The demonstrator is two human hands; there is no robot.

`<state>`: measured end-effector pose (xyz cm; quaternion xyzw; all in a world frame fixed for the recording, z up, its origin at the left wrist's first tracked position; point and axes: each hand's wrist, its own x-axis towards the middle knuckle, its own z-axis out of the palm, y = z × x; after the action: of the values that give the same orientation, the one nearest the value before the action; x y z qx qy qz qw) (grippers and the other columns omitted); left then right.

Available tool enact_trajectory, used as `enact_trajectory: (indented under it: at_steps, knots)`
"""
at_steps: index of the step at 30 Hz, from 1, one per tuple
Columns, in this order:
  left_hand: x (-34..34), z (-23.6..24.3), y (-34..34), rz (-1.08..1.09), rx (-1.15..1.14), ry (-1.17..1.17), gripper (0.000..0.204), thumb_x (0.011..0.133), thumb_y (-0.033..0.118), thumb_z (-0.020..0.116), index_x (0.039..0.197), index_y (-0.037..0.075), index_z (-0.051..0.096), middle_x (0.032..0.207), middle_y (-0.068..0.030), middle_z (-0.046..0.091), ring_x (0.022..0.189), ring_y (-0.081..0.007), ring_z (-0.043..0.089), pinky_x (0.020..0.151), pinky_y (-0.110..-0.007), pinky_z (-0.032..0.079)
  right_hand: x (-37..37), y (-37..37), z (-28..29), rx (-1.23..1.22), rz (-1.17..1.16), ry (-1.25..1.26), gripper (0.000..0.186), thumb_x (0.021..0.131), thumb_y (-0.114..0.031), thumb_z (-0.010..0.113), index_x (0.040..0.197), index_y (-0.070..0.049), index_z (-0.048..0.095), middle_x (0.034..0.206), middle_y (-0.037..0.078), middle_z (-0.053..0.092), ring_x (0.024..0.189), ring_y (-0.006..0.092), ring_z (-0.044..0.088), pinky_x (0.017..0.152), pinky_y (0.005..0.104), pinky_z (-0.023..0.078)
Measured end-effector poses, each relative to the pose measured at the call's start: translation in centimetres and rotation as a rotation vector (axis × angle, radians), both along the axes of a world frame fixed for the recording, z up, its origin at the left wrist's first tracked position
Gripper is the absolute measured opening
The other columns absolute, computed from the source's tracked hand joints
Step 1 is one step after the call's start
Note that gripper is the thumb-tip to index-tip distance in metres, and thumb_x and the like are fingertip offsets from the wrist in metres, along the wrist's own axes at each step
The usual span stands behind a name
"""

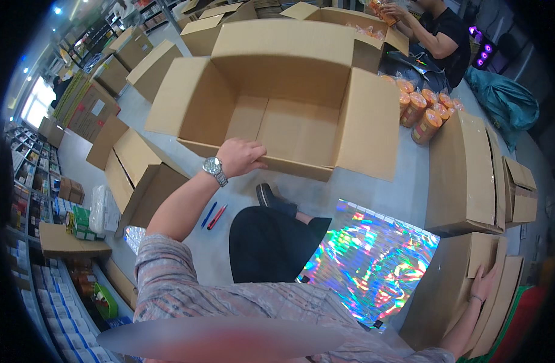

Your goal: The person sits on the floor and repeatedly picks up cylindrical snack containers from a cardboard box, briefly rotates them, and places them onto a nearby shelf. The person handles the containers one at a time throughout the clip.

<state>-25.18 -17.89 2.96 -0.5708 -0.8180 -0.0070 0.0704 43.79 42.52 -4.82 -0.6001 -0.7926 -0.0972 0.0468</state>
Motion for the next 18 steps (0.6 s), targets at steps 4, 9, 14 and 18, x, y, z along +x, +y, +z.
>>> enact_trajectory:
  at_steps: [4, 9, 14, 18]
  knots:
    - [-5.7, -2.6, -2.0, 0.108, -0.062, -0.028, 0.034, 0.084, 0.045, 0.076, 0.095, 0.014, 0.064, 0.089, -0.0063, 0.069, 0.087, -0.0311, 0.07, 0.073, -0.046, 0.055, -0.2, 0.1, 0.2, -0.051, 0.018, 0.061, 0.071, 0.105, -0.042, 0.052, 0.158, 0.001, 0.031, 0.161, 0.025, 0.038, 0.147, 0.0409, 0.038, 0.121, 0.0446, 0.033]
    - [-19.6, -2.6, -5.6, 0.512, -0.14, 0.122, 0.029, 0.089, 0.032, 0.072, 0.111, 0.014, 0.068, 0.108, -0.0102, 0.073, 0.094, -0.034, 0.072, 0.083, -0.051, 0.057, -1.0, -0.7, 2.3, -0.091, -0.072, -0.018, 0.071, 0.103, -0.037, 0.057, 0.156, 0.004, 0.034, 0.157, 0.028, 0.042, 0.147, 0.0415, 0.038, 0.121, 0.045, 0.033]
    - [-25.5, -4.5, -4.9, 1.103, 0.194, 0.071, 0.068, 0.095, 0.016, 0.064, 0.157, 0.019, 0.035, 0.139, -0.0108, 0.061, 0.129, -0.0279, 0.058, 0.101, -0.053, 0.049, -0.9, -0.7, 2.8, -0.101, -0.073, -0.035, 0.068, 0.101, -0.033, 0.06, 0.154, 0.005, 0.037, 0.156, 0.029, 0.043, 0.146, 0.0417, 0.04, 0.121, 0.0454, 0.033]
    - [-20.8, -6.8, -2.7, 0.903, 0.122, -0.025, 0.088, 0.088, 0.03, 0.076, 0.161, 0.016, 0.028, 0.152, -0.0114, 0.052, 0.14, -0.0307, 0.049, 0.111, -0.059, 0.041, -0.3, 0.4, 1.1, -0.096, -0.018, 0.016, 0.067, 0.101, -0.03, 0.06, 0.153, 0.006, 0.038, 0.157, 0.029, 0.042, 0.147, 0.0422, 0.038, 0.122, 0.0447, 0.031]
